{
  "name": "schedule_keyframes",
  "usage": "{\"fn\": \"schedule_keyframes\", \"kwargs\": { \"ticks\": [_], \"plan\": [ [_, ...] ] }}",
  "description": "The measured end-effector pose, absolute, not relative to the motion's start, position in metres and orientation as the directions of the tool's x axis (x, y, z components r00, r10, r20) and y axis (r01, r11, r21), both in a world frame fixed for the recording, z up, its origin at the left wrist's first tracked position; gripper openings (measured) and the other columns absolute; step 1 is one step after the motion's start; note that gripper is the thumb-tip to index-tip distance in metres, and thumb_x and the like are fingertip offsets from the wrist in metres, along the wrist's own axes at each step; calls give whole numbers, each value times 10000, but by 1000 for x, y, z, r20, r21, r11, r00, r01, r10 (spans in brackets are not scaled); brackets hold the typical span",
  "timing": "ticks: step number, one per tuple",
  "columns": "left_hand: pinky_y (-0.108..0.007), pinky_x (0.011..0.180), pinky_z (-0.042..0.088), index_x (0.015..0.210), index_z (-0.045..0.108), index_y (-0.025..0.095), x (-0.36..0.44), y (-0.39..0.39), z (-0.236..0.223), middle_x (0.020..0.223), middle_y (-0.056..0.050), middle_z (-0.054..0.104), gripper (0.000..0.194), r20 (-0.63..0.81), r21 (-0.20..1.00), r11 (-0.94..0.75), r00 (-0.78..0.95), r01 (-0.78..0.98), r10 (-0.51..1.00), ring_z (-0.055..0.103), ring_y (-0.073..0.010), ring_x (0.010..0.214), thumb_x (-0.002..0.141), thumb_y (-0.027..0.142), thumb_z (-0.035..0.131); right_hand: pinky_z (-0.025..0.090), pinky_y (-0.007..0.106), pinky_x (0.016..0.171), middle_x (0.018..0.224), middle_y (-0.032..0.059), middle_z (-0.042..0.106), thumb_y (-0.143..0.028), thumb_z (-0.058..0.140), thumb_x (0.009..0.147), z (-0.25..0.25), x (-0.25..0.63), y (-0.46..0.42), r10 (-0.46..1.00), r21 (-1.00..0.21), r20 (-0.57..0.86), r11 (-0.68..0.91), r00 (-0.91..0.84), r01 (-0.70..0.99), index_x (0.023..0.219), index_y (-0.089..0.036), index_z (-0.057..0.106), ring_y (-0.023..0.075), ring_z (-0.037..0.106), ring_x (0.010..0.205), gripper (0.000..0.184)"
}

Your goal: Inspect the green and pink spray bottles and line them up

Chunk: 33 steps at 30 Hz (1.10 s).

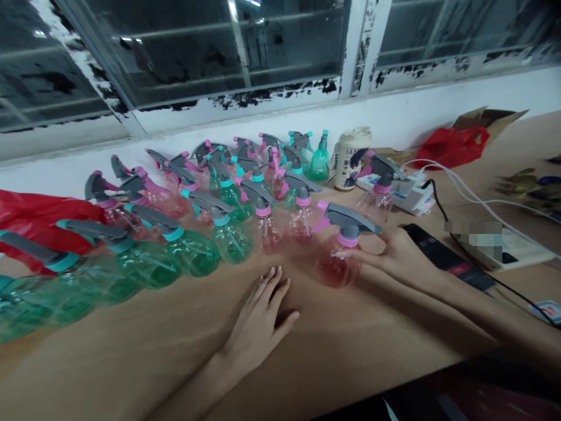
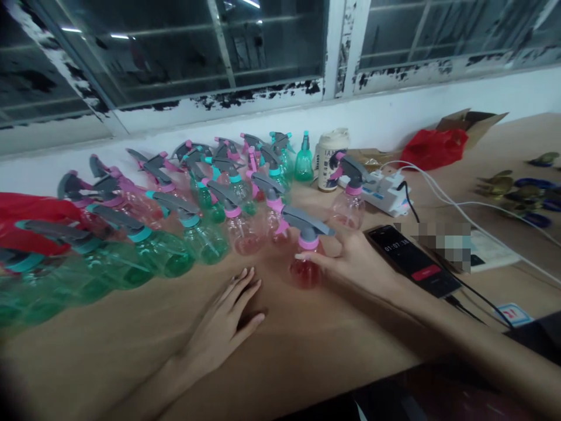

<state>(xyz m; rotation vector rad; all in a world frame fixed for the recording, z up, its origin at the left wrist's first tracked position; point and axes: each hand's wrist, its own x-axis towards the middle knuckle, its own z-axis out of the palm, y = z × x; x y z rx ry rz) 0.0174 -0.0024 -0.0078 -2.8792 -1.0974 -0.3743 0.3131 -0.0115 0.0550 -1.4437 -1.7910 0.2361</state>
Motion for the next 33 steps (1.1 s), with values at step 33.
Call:
{"fn": "schedule_keyframes", "kwargs": {
  "ticks": [33],
  "plan": [
    [-479,1033,406,1380,418,200,65,8,-6,1483,-94,379,482,224,10,-790,769,613,599,399,-288,1328,950,409,477,501,425,666,1001,175,709,-573,562,818,65,333,53,841,-440,502,45,204,897,1112,-120,593,354,670,883,541]
  ]
}}
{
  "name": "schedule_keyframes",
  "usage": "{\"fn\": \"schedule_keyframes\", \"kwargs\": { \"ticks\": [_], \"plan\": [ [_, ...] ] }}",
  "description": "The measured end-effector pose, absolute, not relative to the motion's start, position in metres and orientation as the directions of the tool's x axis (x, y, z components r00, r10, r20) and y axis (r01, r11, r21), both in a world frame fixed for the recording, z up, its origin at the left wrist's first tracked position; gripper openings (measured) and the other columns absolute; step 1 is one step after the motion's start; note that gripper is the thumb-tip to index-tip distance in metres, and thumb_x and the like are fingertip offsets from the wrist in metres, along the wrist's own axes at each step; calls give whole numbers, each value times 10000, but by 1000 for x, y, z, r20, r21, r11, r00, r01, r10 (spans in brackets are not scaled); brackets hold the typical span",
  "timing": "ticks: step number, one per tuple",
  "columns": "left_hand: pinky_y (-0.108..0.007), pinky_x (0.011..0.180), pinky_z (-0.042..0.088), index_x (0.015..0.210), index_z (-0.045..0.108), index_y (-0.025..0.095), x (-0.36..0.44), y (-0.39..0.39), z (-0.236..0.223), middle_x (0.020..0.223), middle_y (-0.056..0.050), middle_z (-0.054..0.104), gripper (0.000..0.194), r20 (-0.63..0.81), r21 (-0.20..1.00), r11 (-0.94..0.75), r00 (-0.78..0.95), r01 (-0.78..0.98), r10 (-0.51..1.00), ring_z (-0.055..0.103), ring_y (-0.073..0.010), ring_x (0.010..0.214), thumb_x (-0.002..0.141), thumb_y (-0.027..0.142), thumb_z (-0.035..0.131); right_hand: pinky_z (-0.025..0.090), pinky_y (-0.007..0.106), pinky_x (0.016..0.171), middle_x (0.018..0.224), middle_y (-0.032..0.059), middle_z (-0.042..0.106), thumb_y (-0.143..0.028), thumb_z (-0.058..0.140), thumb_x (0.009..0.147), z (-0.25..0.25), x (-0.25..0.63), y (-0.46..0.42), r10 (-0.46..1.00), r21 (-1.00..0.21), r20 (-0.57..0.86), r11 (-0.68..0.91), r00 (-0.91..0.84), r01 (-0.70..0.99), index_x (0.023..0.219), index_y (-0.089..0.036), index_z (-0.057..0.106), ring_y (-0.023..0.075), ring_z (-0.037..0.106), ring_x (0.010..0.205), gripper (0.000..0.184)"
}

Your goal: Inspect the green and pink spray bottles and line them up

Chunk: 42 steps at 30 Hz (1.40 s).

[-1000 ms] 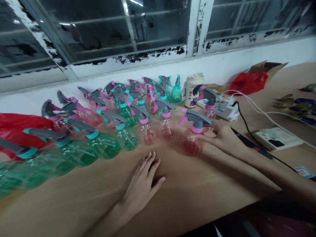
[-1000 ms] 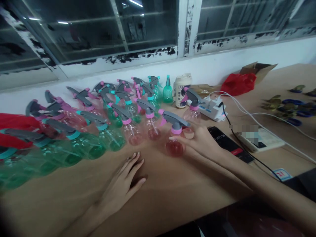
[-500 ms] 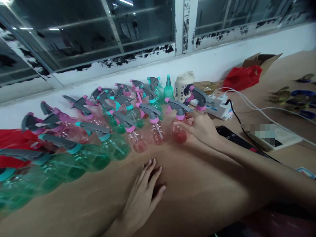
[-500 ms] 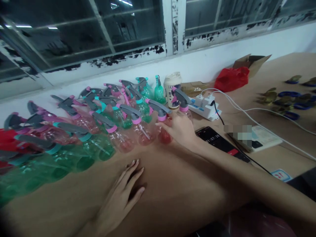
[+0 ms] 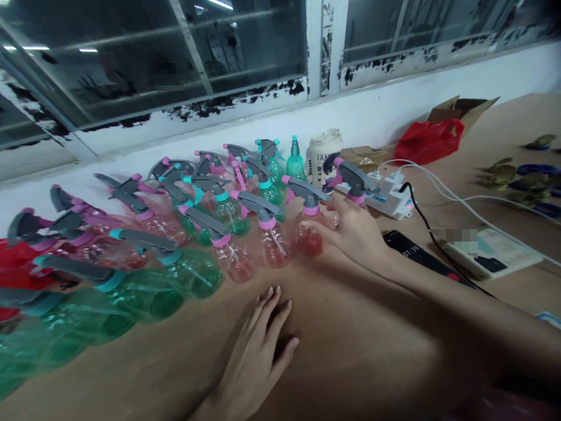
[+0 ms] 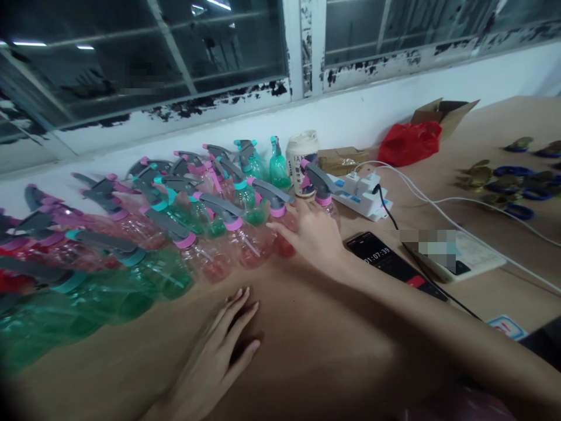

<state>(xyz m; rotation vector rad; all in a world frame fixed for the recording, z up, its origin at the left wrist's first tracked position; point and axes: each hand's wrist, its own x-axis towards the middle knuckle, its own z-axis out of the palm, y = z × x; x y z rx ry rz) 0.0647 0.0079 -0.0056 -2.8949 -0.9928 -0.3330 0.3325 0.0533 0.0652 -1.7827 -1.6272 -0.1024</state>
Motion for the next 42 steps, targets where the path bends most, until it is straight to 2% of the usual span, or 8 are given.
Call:
{"fn": "schedule_keyframes", "kwargs": {
  "ticks": [5,8,11,15,22,29,36,42],
  "plan": [
    [-472,1024,421,1391,400,203,65,9,-5,1476,-86,391,493,222,-12,-792,774,611,594,423,-282,1311,952,414,473,523,369,636,879,88,741,-509,555,844,69,360,10,856,-604,464,120,225,788,1042,-195,681,254,695,729,392],
    [-472,1023,423,1372,421,212,67,8,-5,1452,-73,429,460,248,12,-794,767,608,591,456,-280,1284,955,400,470,510,350,577,800,73,733,-482,568,838,65,386,1,856,-624,407,7,317,782,955,-206,713,220,671,609,334],
    [-453,1021,431,1353,438,228,73,5,-3,1418,-61,470,423,273,67,-798,758,600,593,488,-267,1257,957,371,469,526,395,628,895,121,721,-574,602,777,59,408,14,814,-623,442,-22,376,782,1003,-175,677,273,679,736,465],
    [-430,1004,453,1343,435,231,83,-1,2,1397,-61,491,394,289,101,-812,764,575,577,498,-251,1251,962,322,470,505,432,802,1111,131,685,-540,644,756,56,415,43,814,-699,481,130,327,704,1147,-177,613,307,645,989,534],
    [-470,985,464,1335,419,244,90,-7,17,1379,-63,504,379,275,133,-818,772,559,573,509,-263,1240,964,306,472,469,405,720,867,87,725,-432,596,809,62,404,55,796,-712,494,140,349,688,932,-168,698,277,650,798,308],
    [-469,1008,439,1319,415,284,86,-11,22,1347,-40,512,353,275,315,-771,724,554,633,524,-243,1213,969,306,460,455,380,690,842,44,711,-429,624,802,70,396,3,783,-696,510,132,357,706,896,-210,692,269,642,793,248],
    [-457,1017,422,1332,378,332,80,-13,19,1348,-21,503,435,224,532,-645,644,549,732,498,-236,1235,928,270,527,416,445,947,818,8,688,-387,661,806,69,349,-32,874,-762,478,363,89,536,817,-240,673,231,632,867,149],
    [-542,1058,333,1443,215,279,57,-20,17,1455,-107,377,815,105,640,-493,568,590,816,368,-321,1328,789,377,692,462,373,896,934,16,696,-314,682,799,68,290,-29,908,-856,404,417,-108,305,881,-230,676,206,627,929,118]
  ]
}}
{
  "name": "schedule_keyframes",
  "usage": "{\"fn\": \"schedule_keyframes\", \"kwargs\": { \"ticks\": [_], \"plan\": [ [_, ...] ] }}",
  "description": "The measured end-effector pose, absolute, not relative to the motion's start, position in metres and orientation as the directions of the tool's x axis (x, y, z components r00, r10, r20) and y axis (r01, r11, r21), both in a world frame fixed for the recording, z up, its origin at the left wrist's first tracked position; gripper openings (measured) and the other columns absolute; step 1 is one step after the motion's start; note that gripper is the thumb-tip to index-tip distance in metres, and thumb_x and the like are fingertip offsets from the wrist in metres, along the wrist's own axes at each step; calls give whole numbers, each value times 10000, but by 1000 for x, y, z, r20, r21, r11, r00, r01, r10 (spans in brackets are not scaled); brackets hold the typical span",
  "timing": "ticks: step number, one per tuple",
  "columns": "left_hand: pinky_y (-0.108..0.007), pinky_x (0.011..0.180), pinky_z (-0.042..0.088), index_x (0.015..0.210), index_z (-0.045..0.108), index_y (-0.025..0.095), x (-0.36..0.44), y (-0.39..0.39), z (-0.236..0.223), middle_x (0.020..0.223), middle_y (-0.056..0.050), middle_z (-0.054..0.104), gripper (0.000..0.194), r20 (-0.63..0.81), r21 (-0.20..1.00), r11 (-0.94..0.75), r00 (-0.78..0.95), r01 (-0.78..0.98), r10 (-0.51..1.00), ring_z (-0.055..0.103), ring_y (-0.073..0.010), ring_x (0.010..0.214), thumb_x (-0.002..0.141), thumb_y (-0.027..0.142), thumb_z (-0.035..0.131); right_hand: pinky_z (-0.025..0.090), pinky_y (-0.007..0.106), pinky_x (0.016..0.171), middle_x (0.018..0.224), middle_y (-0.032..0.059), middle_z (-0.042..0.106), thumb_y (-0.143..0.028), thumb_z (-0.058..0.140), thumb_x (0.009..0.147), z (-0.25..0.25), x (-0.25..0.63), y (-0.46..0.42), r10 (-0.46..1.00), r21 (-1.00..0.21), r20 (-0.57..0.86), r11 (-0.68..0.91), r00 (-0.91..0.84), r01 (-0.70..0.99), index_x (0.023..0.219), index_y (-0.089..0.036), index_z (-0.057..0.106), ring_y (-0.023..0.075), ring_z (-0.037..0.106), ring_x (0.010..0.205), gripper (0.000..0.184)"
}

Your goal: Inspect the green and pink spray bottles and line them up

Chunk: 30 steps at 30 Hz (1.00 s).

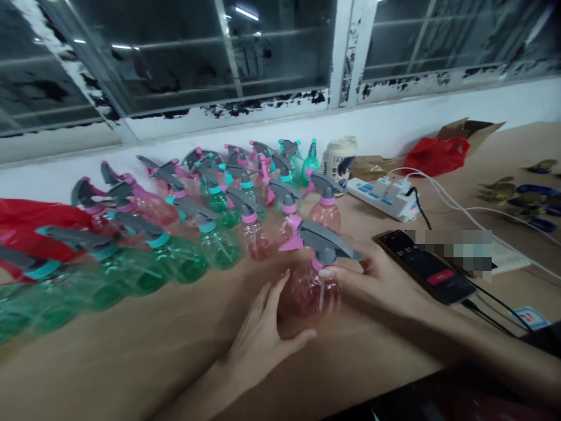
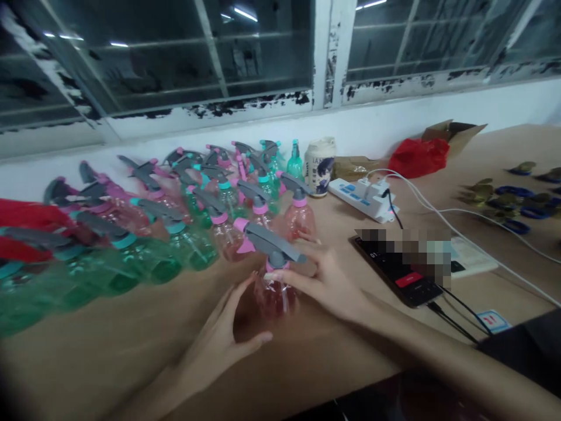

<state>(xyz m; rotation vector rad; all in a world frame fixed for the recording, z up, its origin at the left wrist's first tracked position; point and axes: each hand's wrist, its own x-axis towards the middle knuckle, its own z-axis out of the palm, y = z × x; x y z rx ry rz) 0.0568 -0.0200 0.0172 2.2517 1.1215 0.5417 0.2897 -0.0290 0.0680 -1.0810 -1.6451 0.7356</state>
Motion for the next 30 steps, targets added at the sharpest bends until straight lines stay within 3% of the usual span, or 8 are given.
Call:
{"fn": "schedule_keyframes", "kwargs": {
  "ticks": [7,15,21,24,26,30],
  "plan": [
    [-494,1041,358,1402,304,264,21,-26,18,1366,-103,466,794,102,730,-385,467,565,879,443,-301,1261,750,379,741,468,291,800,854,-26,682,-259,707,784,65,238,-18,873,-836,412,476,-260,273,864,-230,673,151,622,826,91],
    [-520,989,394,1331,399,266,5,-24,13,1294,-94,521,762,109,775,-341,419,532,901,492,-320,1205,690,351,802,489,309,825,939,-1,681,-239,702,781,63,223,-13,877,-841,347,448,-331,304,916,-234,658,163,635,871,142],
    [-541,971,416,1331,393,270,9,-18,9,1308,-87,524,754,155,749,-419,479,513,864,490,-324,1216,701,350,799,524,322,816,1052,16,657,-250,778,689,70,220,-4,857,-855,350,457,-379,246,1171,-269,550,190,641,931,533],
    [-536,969,426,1348,384,264,12,-14,8,1292,-86,535,771,188,726,-472,516,499,835,494,-321,1210,707,399,791,536,280,762,1079,-8,649,-223,791,670,73,214,4,794,-837,405,522,-454,166,1223,-325,518,170,646,899,625],
    [-534,972,425,1352,388,253,14,-13,7,1289,-94,539,772,205,707,-506,541,494,816,493,-326,1209,710,419,786,537,278,744,1049,-11,655,-235,768,698,75,210,7,773,-831,422,538,-473,138,1204,-328,541,166,646,868,563],
    [-501,968,440,1348,392,230,14,-12,6,1299,-104,539,787,203,651,-531,550,542,811,506,-318,1198,703,436,794,524,267,680,932,-7,665,-285,666,805,74,203,8,807,-847,415,511,-421,146,1070,-281,624,152,638,791,268]
  ]
}}
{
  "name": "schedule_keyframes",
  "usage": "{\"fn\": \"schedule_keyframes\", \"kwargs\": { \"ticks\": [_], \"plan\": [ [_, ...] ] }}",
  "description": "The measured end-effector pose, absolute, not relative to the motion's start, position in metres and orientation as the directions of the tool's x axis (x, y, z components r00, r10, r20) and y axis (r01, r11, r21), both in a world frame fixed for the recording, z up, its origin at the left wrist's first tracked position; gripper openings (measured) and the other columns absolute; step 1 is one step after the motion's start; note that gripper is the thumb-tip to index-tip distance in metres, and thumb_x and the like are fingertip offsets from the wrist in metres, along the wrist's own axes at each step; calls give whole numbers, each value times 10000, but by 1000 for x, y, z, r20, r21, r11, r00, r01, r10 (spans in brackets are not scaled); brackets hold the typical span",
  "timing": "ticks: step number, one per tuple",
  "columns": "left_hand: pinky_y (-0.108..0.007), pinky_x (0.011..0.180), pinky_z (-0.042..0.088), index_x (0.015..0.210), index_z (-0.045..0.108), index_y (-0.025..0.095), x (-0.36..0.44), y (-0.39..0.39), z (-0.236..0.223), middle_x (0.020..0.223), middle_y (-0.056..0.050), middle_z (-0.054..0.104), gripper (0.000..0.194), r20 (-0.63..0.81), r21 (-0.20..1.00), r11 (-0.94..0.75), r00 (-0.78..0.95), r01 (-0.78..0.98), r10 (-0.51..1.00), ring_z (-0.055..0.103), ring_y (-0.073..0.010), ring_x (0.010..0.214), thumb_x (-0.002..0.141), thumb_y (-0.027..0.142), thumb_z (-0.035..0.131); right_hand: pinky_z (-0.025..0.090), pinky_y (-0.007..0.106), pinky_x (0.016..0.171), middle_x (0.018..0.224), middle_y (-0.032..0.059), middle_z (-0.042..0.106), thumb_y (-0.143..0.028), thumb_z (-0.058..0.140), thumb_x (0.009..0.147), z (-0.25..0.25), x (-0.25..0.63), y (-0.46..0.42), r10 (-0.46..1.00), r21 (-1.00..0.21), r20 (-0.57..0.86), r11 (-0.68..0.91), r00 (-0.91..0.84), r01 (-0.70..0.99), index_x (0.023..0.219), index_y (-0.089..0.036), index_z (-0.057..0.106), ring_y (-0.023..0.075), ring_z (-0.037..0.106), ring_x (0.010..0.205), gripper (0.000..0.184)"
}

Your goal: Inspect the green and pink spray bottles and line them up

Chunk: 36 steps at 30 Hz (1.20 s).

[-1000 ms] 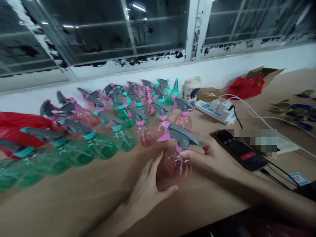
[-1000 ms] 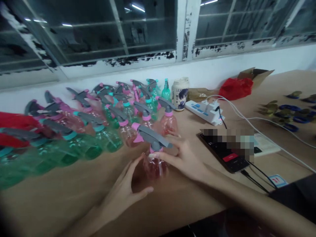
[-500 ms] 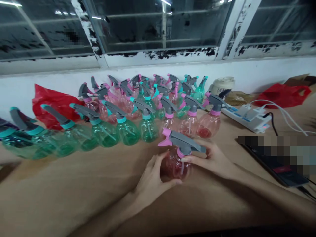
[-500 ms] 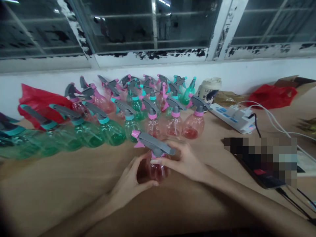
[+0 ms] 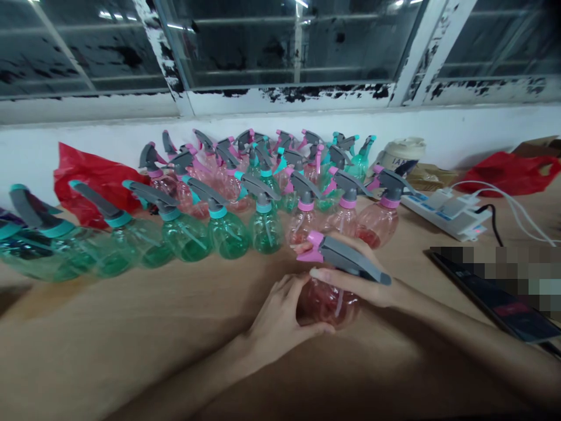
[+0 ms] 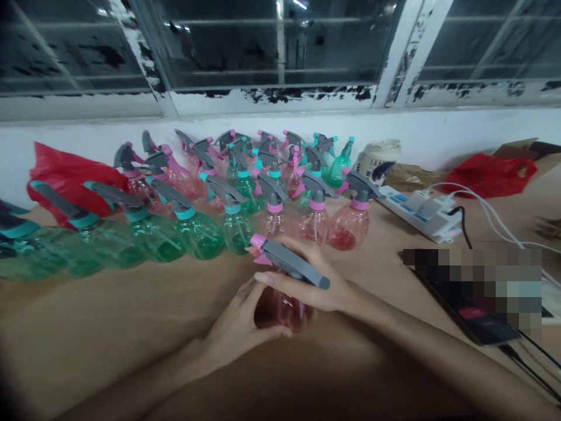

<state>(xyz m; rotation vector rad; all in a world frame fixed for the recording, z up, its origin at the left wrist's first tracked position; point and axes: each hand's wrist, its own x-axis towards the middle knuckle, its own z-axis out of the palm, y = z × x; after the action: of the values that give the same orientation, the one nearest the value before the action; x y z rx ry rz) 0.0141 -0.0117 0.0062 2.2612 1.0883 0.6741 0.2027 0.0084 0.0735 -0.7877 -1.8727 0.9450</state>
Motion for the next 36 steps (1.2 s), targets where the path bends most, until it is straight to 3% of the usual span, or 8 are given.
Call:
{"fn": "schedule_keyframes", "kwargs": {
  "ticks": [6,11,15,19,26,33,36],
  "plan": [
    [-546,1055,326,1393,354,185,1,-3,1,1414,-144,452,843,194,418,-640,625,645,756,390,-344,1312,725,513,750,501,286,654,830,-14,658,-348,631,831,71,203,10,818,-810,461,546,-344,214,982,-281,646,148,615,701,166],
    [-521,1111,237,1392,363,131,-11,3,-1,1424,-160,446,812,191,265,-700,675,664,713,368,-309,1339,784,580,659,456,289,610,735,-36,595,-260,633,823,76,206,14,806,-773,489,578,-335,262,849,-254,606,133,562,638,39],
    [-498,1116,241,1396,366,109,-12,2,-2,1423,-170,445,796,191,239,-705,680,667,708,357,-303,1347,816,598,608,454,289,600,729,-33,599,-277,620,827,73,205,18,785,-755,534,610,-314,240,793,-250,587,135,572,642,54],
    [-506,1112,244,1397,373,120,-10,1,-3,1418,-166,453,767,185,243,-698,674,674,715,357,-307,1347,833,596,583,485,318,674,787,-5,641,-333,604,842,72,206,18,812,-771,469,568,-347,288,809,-252,598,166,621,743,87],
    [-527,1140,140,1401,362,128,-9,3,-2,1411,-144,469,723,181,222,-708,685,670,705,371,-276,1341,867,583,539,497,333,688,796,-2,640,-356,599,843,73,207,18,822,-797,443,544,-359,263,814,-261,603,176,632,752,99],
    [-525,1130,189,1365,428,141,-12,1,-8,1450,-152,414,633,206,204,-698,667,687,716,337,-286,1360,878,524,555,516,350,794,973,14,693,-330,631,829,71,201,24,835,-810,452,531,-313,249,1014,-277,640,200,658,870,193],
    [-527,1123,204,1343,455,133,-12,-1,-8,1467,-164,382,615,199,188,-690,660,699,724,314,-298,1370,877,520,558,525,348,774,955,12,699,-331,637,826,68,198,28,831,-801,470,543,-298,252,1041,-274,648,197,662,842,222]
  ]
}}
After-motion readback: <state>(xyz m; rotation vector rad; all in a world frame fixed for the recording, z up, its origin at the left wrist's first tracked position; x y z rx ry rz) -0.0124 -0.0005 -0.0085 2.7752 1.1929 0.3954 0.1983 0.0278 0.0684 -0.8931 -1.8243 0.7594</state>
